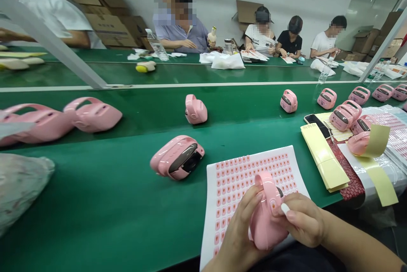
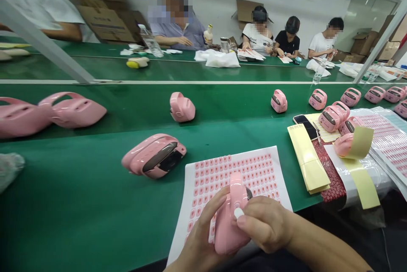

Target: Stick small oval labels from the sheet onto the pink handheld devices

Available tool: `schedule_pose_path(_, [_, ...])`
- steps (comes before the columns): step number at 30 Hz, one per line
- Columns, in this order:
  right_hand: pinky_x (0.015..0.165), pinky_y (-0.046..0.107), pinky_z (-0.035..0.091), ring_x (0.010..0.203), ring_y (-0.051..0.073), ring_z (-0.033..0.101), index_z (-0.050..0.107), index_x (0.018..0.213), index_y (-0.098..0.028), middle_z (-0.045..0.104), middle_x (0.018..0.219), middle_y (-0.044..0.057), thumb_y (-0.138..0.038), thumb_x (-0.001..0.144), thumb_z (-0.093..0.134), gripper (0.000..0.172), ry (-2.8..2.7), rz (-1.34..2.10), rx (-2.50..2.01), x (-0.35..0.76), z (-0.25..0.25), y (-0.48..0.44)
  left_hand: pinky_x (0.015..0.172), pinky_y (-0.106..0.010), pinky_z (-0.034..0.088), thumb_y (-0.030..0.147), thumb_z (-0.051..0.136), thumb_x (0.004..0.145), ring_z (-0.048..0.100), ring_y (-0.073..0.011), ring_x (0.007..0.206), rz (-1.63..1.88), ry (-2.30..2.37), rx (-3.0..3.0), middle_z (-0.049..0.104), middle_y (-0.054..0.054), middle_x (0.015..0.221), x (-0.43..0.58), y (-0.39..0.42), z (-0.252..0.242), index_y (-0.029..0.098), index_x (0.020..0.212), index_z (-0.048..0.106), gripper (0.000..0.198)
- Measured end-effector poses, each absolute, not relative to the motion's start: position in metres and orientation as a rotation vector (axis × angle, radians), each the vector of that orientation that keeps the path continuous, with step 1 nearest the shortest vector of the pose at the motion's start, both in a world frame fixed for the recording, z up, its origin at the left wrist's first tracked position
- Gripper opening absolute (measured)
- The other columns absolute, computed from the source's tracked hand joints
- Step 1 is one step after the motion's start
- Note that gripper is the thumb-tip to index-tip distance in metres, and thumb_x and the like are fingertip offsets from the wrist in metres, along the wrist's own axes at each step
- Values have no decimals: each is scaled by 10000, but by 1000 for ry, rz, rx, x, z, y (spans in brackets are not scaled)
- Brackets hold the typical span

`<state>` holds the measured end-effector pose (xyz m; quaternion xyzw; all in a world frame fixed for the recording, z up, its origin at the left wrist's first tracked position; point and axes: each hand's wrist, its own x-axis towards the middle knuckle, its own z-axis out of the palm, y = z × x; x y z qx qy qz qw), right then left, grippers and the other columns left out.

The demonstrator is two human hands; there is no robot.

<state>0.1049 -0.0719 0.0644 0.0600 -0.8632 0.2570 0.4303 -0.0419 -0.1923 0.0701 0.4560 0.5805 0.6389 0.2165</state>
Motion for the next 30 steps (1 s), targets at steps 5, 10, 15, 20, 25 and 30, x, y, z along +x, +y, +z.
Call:
schedule_pose_path(5, [719, 343, 591, 767, 166, 667, 471, 1207, -229, 692, 930, 63, -124, 800, 650, 457, -2059, 377, 179, 102, 69, -78, 954, -511, 462, 109, 819, 473, 569, -377, 1117, 1782, 1652, 1579, 616, -75, 1231, -44, -189, 63, 339, 1243, 533, 853])
schedule_pose_path(10, [706, 337, 599, 712, 154, 656, 456, 1211, -177, 691, 862, 54, -103, 821, 611, 426, -2027, 263, 137, 98, 77, -80, 928, -485, 490, 207, 742, 629, 543, -351, 1157, 1663, 1722, 2002, 527, -112, 1322, -46, -188, 58, 305, 1427, 240, 948])
schedule_pose_path(15, [660, 317, 603, 722, 158, 664, 425, 1245, -197, 690, 848, 38, -92, 830, 589, 458, -2052, 301, 85, 98, 81, -80, 940, -454, 485, 219, 764, 620, 541, -340, 1159, 1688, 1707, 2046, 524, -121, 1331, -48, -188, 59, 265, 1430, 261, 955])
schedule_pose_path(20, [609, 282, 588, 696, 155, 655, 296, 1361, -139, 689, 829, 57, -62, 852, 538, 569, -2073, 363, 123, 93, 98, -78, 936, -418, 485, 209, 798, 571, 558, -327, 1144, 1817, 1641, 1996, 541, -106, 1328, -50, -188, 55, 269, 1392, 367, 929])
schedule_pose_path(25, [714, 330, 586, 806, 184, 670, 98, 1445, -119, 698, 898, 105, -179, 935, 413, 603, -2263, 393, 232, 94, 119, -71, 925, -412, 482, 238, 789, 606, 544, -326, 1157, 1780, 1609, 1986, 523, -125, 1321, -50, -187, 53, 272, 1397, 358, 901])
schedule_pose_path(30, [837, 364, 557, 988, 211, 642, 97, 1449, -160, 653, 1057, 148, -169, 917, 421, 623, -2297, 541, 138, 120, 97, -65, 836, -375, 526, 288, 741, 681, 534, -306, 1141, 1644, 1661, 2009, 430, -132, 1311, -51, -190, 54, 329, 1396, 337, 823])
